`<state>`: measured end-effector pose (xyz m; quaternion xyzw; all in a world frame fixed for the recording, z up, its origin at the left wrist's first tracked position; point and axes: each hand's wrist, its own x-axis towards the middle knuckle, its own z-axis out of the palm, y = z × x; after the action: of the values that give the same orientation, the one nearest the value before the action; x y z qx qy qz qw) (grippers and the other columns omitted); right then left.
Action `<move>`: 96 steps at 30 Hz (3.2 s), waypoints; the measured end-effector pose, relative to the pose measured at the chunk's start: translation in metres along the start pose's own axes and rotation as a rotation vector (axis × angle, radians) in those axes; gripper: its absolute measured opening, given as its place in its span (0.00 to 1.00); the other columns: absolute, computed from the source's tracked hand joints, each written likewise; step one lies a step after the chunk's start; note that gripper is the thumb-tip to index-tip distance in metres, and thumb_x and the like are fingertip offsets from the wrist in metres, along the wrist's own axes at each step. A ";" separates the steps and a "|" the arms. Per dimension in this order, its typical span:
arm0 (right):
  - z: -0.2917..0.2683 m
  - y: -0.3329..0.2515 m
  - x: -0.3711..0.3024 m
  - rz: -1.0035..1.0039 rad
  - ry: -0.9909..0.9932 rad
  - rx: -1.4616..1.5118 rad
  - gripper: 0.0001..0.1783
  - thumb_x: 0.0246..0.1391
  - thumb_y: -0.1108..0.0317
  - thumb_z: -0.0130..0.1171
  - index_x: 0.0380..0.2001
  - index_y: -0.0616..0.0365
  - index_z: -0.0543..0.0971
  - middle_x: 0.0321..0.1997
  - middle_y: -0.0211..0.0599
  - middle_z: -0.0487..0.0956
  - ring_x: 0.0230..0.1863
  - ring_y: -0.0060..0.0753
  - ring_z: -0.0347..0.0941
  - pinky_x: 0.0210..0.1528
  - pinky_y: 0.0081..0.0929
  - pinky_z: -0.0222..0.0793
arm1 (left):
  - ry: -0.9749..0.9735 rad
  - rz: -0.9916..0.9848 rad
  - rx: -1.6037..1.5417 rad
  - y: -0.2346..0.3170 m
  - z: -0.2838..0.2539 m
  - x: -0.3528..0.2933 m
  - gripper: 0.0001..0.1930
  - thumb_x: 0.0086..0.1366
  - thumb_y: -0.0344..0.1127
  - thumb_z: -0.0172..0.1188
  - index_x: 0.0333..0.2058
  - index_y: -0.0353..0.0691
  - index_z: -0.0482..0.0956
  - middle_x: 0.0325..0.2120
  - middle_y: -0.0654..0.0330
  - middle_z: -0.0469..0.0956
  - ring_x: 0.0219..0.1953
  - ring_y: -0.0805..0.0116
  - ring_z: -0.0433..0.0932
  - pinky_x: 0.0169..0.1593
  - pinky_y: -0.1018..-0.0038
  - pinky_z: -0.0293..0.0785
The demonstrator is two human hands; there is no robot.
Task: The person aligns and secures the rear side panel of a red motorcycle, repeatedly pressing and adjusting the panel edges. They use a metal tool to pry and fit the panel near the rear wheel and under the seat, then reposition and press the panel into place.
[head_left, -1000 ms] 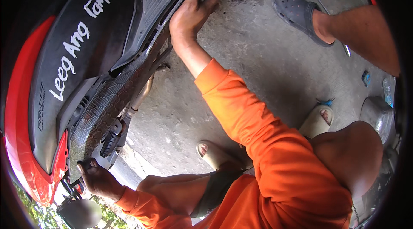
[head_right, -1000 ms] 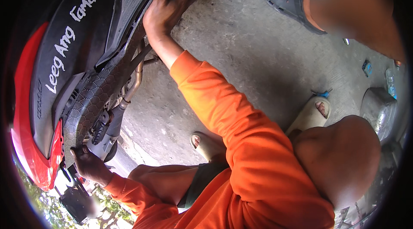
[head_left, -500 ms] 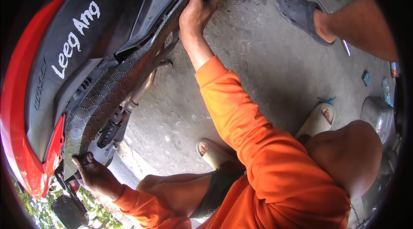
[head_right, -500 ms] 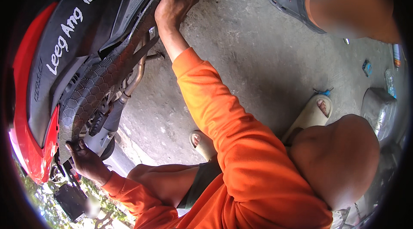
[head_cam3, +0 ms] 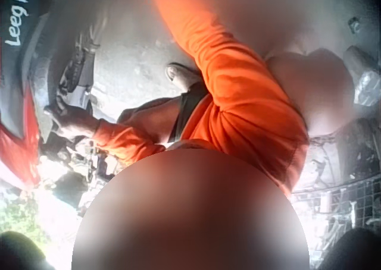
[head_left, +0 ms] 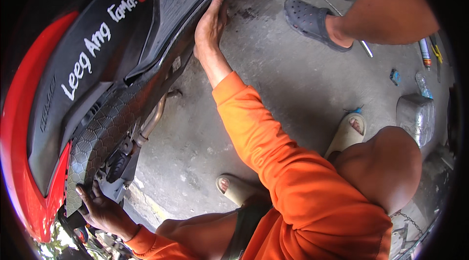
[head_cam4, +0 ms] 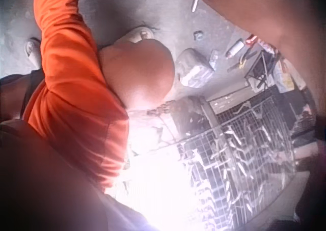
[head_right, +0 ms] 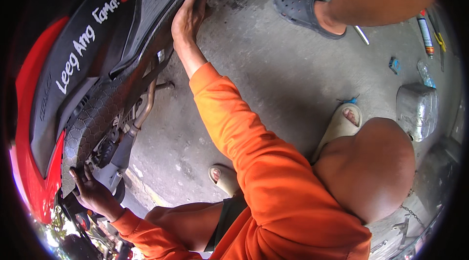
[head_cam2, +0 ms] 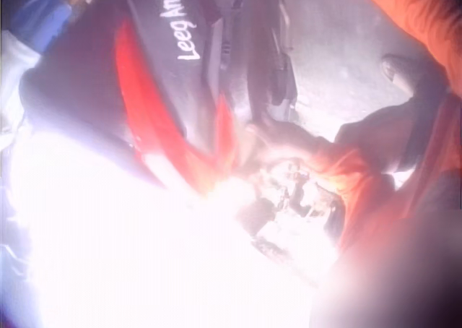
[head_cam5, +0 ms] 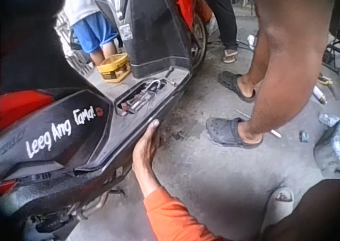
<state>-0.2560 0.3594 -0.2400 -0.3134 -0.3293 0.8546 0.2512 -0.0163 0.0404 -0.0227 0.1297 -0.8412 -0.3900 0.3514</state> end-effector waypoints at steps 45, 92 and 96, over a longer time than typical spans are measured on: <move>-0.006 -0.015 0.105 -0.232 0.043 0.096 0.50 0.64 0.39 0.55 0.78 0.56 0.52 0.71 0.67 0.69 0.71 0.68 0.67 0.73 0.48 0.61 | -0.027 0.534 1.104 0.014 0.009 0.004 0.24 0.74 0.38 0.64 0.63 0.32 0.77 0.55 0.49 0.83 0.50 0.59 0.88 0.50 0.67 0.83; -0.013 -0.013 0.084 -0.162 0.035 -0.101 0.51 0.71 0.30 0.40 0.80 0.57 0.46 0.79 0.63 0.56 0.78 0.70 0.51 0.78 0.52 0.49 | -0.024 0.517 1.210 0.002 0.001 0.009 0.24 0.77 0.46 0.58 0.62 0.36 0.80 0.58 0.52 0.82 0.48 0.56 0.86 0.54 0.63 0.73; -0.002 -0.001 0.098 -0.224 0.102 -0.047 0.49 0.71 0.31 0.41 0.80 0.54 0.50 0.73 0.65 0.64 0.73 0.67 0.58 0.76 0.50 0.53 | 0.050 0.737 1.250 0.003 0.007 0.003 0.27 0.75 0.49 0.62 0.61 0.33 0.80 0.53 0.50 0.85 0.37 0.54 0.83 0.47 0.62 0.75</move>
<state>-0.3205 0.4230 -0.2772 -0.3235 -0.3691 0.7960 0.3543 -0.0235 0.0448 -0.0218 0.0233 -0.8877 0.3103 0.3394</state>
